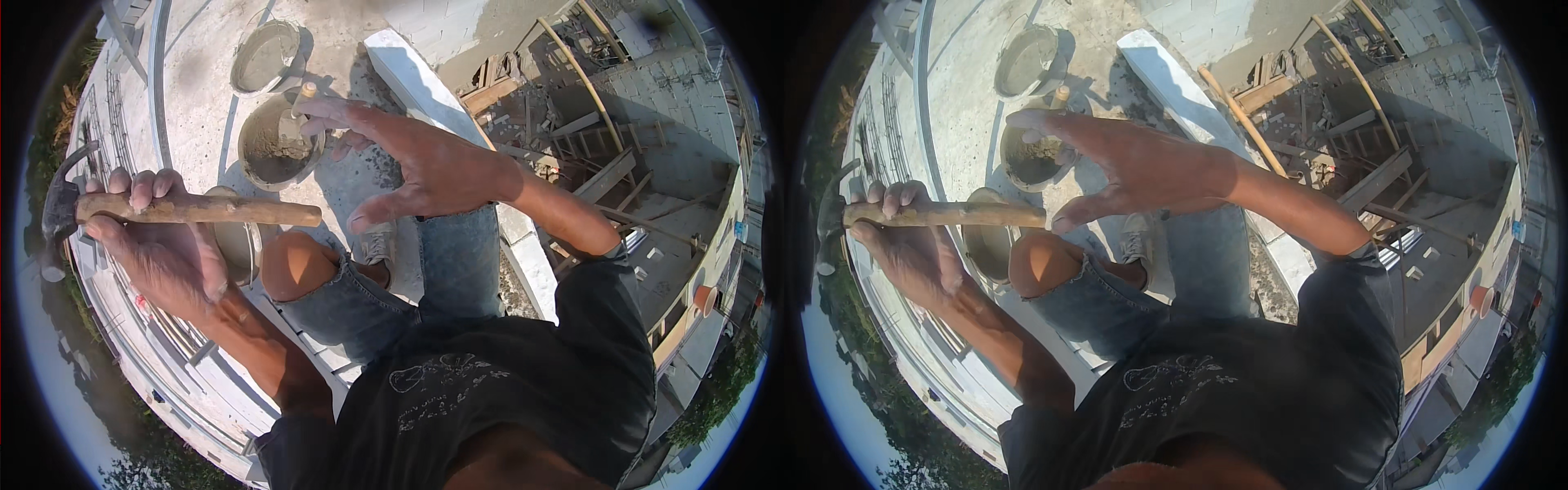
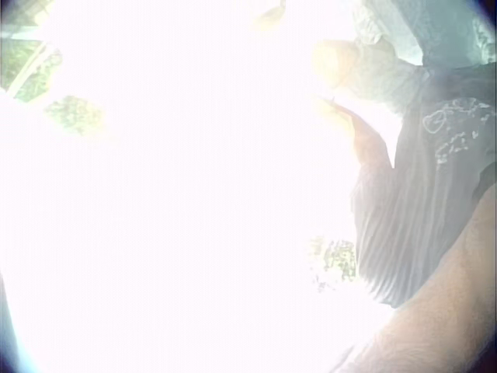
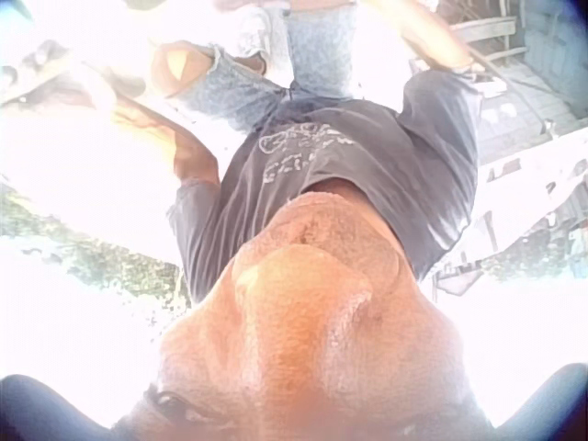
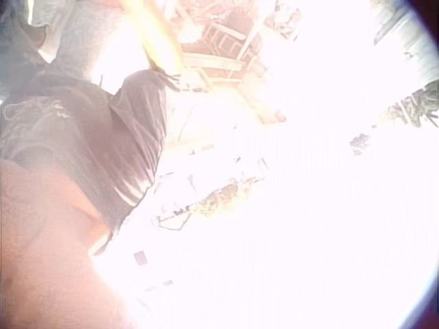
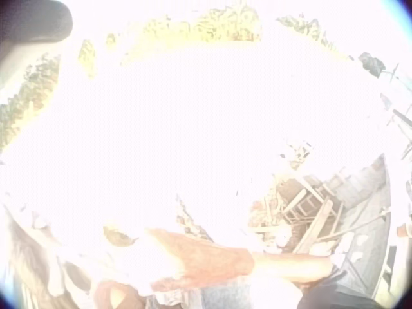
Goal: Apply mortar to bricks and lay them to build a wall structure.
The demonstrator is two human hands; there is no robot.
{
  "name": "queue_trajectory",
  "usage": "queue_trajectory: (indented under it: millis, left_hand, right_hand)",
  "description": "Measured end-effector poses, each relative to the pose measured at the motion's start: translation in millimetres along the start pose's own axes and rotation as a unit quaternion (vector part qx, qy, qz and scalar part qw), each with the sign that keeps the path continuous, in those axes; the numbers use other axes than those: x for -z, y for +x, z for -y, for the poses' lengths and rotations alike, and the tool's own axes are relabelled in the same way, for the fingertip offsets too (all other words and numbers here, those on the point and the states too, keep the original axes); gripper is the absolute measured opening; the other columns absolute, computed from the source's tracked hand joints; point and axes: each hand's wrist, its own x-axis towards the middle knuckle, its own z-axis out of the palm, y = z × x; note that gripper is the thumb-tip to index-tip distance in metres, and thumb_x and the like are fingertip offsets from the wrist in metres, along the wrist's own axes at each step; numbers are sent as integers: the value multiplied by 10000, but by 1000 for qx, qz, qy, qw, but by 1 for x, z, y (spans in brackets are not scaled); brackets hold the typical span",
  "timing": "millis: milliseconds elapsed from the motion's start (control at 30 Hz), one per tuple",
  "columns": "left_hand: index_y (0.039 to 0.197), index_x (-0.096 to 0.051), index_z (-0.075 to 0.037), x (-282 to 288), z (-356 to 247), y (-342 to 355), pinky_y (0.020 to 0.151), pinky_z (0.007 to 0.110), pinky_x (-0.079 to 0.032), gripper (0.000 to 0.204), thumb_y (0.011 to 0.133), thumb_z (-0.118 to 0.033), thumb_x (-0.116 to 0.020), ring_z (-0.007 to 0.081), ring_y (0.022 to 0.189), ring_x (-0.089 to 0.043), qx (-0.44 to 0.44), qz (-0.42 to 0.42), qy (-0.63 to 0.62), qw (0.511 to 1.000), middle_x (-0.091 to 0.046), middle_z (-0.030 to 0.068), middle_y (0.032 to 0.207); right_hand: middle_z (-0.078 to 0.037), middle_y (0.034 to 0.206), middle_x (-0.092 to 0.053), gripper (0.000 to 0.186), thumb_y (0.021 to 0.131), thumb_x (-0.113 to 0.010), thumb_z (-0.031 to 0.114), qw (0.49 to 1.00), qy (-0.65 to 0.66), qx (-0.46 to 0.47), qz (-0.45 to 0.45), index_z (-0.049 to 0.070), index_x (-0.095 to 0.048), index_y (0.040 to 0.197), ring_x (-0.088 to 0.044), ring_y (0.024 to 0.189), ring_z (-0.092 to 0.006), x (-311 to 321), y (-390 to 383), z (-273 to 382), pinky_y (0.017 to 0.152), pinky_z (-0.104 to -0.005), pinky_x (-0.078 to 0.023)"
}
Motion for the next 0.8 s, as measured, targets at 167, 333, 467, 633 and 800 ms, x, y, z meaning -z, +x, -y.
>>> queue_trajectory:
  millis: [167,333,467,633,800]
  left_hand:
    - [1155,-508,-31,-76,198,49,940,387,-449,372,991,-364,-509,167,919,-549,73,95,-15,993,-555,69,1003]
    - [1316,-506,-17,-36,316,18,1027,424,-395,547,958,-431,-526,306,1209,-516,46,316,456,831,-556,141,1267]
    - [1323,-504,-60,47,381,-2,1095,534,-296,483,942,-355,-534,286,1342,-360,-27,382,694,610,-411,93,1419]
    - [1318,-510,-124,94,401,7,1093,645,-243,464,923,-360,-564,239,1353,-342,-88,378,767,511,-417,63,1400]
    - [1251,-546,-127,101,396,22,1085,652,-253,480,874,-413,-625,190,1301,-391,-17,385,720,577,-467,9,1326]
  right_hand:
    - [32,694,-481,531,943,-604,224,919,207,-324,-87,31,-411,1399,-464,555,-47,53,-43,19,501,-212,-406]
    - [56,715,-502,312,953,-614,297,847,7,-476,-238,23,-612,1103,-458,623,-14,100,-118,11,572,-187,-394]
    - [13,833,-554,323,962,-607,295,837,-147,-431,-303,6,-582,1105,-501,768,-50,82,-130,20,691,-211,-414]
    - [-21,880,-539,294,981,-568,219,843,-150,-308,-414,5,-514,1176,-486,782,-81,40,-103,4,732,-245,-422]
    - [62,640,-392,333,1009,-500,329,812,-149,-345,-446,30,-499,1154,-346,501,-15,-19,-116,-32,440,-190,-276]
